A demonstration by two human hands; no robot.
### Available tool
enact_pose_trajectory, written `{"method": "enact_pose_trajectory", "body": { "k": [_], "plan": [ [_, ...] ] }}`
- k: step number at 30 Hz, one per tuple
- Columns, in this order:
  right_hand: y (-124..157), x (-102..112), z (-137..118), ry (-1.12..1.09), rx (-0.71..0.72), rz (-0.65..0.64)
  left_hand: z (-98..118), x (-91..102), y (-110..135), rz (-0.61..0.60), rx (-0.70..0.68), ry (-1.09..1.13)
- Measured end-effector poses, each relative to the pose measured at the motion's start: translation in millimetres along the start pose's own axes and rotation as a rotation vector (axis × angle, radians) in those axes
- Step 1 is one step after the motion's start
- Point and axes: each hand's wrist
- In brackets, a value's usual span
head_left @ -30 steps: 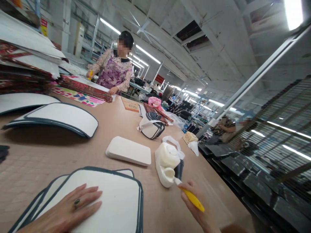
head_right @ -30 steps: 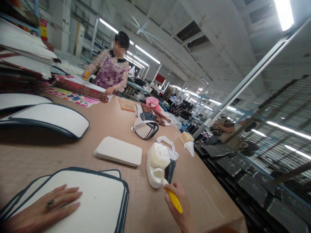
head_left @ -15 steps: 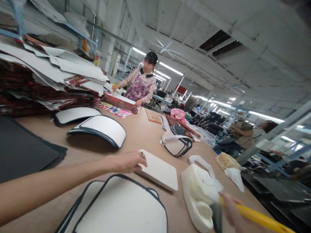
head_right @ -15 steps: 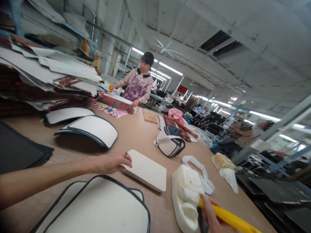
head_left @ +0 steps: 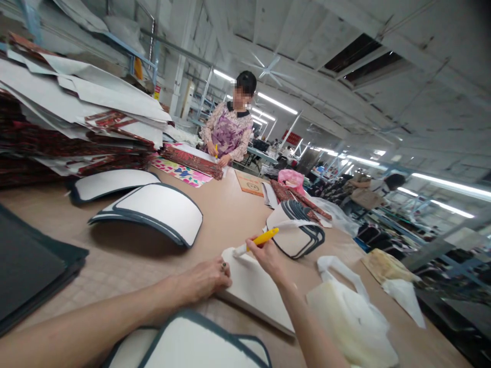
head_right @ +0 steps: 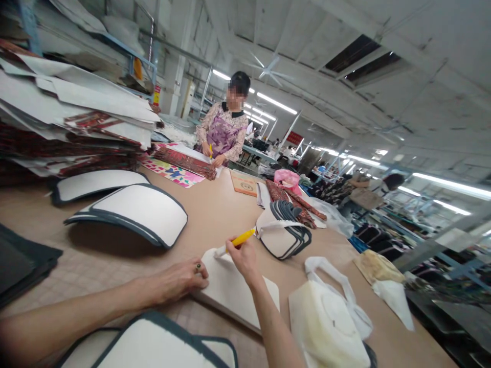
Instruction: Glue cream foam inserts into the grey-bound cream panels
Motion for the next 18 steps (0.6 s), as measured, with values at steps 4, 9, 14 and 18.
{"method": "enact_pose_trajectory", "body": {
  "k": [4,9,14,18],
  "plan": [
    [19,51,23,0.154,-0.099,0.066,-2,-1.5,-3,-0.008,0.011,-0.119],
    [61,125,37,0.336,-0.200,0.215,-6,-2.0,-2,-0.002,-0.050,-0.120],
    [65,100,3,0.260,-0.121,0.175,-24,1.6,-10,0.120,-0.008,0.137],
    [54,41,-26,0.080,-0.040,0.022,-39,-1.6,-23,0.100,0.078,0.216]
  ]
}}
Point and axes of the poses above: each hand's wrist, its own y-axis away from the middle knuckle, its own x-axis out of the back of the hand, z = x × y, and after that the axes turned 1 degree about y, right-handed
